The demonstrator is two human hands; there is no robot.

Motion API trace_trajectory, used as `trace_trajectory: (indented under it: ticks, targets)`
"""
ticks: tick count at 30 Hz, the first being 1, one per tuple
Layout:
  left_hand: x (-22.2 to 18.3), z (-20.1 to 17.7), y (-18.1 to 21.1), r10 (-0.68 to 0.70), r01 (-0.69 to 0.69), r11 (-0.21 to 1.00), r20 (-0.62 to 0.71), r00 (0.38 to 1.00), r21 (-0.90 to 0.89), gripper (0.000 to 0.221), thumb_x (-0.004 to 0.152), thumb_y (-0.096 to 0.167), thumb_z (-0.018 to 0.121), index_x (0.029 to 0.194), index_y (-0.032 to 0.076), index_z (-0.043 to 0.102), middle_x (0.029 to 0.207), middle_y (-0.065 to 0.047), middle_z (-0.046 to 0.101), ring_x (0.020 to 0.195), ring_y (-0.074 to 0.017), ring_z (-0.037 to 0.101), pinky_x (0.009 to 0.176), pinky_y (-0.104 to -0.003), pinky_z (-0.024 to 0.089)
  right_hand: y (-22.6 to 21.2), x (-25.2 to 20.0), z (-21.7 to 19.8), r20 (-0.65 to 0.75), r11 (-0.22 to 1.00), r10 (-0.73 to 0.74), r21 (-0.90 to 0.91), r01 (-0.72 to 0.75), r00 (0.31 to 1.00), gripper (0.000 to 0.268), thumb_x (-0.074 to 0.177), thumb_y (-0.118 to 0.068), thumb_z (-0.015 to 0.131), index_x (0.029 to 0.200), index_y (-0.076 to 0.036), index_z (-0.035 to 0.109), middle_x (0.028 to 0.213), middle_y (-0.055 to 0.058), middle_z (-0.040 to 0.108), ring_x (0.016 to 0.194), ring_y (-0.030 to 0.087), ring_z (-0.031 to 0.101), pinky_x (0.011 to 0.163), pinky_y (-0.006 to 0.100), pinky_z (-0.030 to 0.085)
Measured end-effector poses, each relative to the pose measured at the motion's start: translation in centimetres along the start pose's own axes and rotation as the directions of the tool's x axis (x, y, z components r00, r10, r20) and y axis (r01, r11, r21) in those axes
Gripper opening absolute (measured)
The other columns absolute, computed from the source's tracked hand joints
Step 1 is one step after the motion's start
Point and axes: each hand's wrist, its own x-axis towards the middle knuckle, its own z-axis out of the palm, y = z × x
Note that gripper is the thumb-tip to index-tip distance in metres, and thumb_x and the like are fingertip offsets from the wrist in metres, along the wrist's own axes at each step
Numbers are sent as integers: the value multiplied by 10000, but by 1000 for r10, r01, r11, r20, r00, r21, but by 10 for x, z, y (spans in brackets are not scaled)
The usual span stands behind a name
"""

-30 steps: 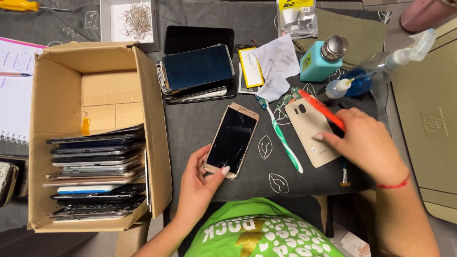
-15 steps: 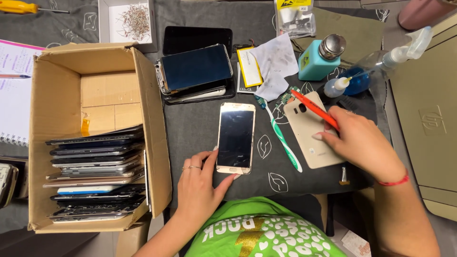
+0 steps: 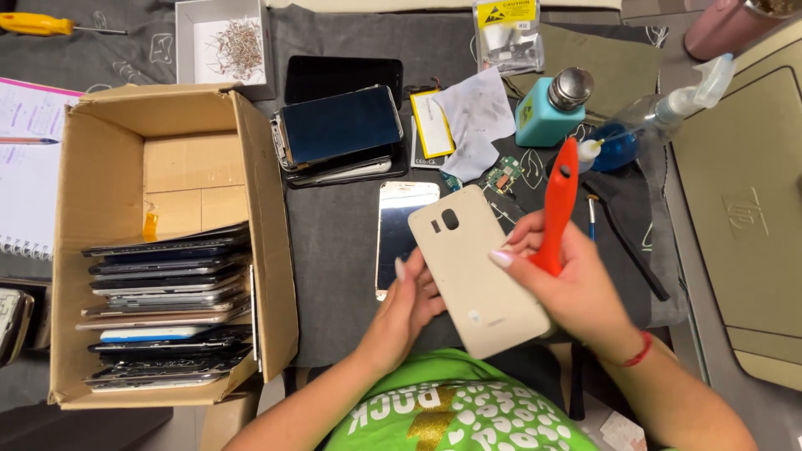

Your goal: Cleaning the internal components and back cover of a disassembled smartphone using brushes and cleaning solution.

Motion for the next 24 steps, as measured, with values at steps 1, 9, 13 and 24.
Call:
trace_trajectory:
  ticks: [1,9,13,24]
  targets:
    - [4,1,-7,4,-4,1000,-1,1000,0,744,1039,571,270,1583,68,333,1468,-182,568,1286,-290,607,1074,-470,534,10,2,2,3,1000,-3,-2,3,1000,244,855,-105,792,1022,-69,618,887,57,704,767,107,646,733,235,523]
    - [33,19,11,-198,86,880,-197,960,-467,683,1053,553,382,1588,129,413,1522,-197,537,1338,-393,563,1109,-588,458,-9,-6,1,189,758,-566,-263,597,802,180,927,-3,623,1056,11,747,1082,196,755,1008,389,740,897,492,567]
    - [34,24,25,-126,60,897,-123,984,-439,691,1065,591,333,1579,136,415,1505,-203,544,1350,-388,551,1125,-587,455,-26,-14,-29,124,762,-561,-309,569,818,313,1038,-139,470,1117,6,736,1149,191,722,1056,348,710,962,449,530]
    - [75,-8,28,-25,41,917,45,999,-396,922,1010,769,254,1437,8,554,1317,-334,625,1067,-465,711,880,-672,595,-42,-21,-48,-59,795,-359,-541,273,931,239,1050,-204,554,1073,-13,695,759,263,694,732,471,710,705,522,557]
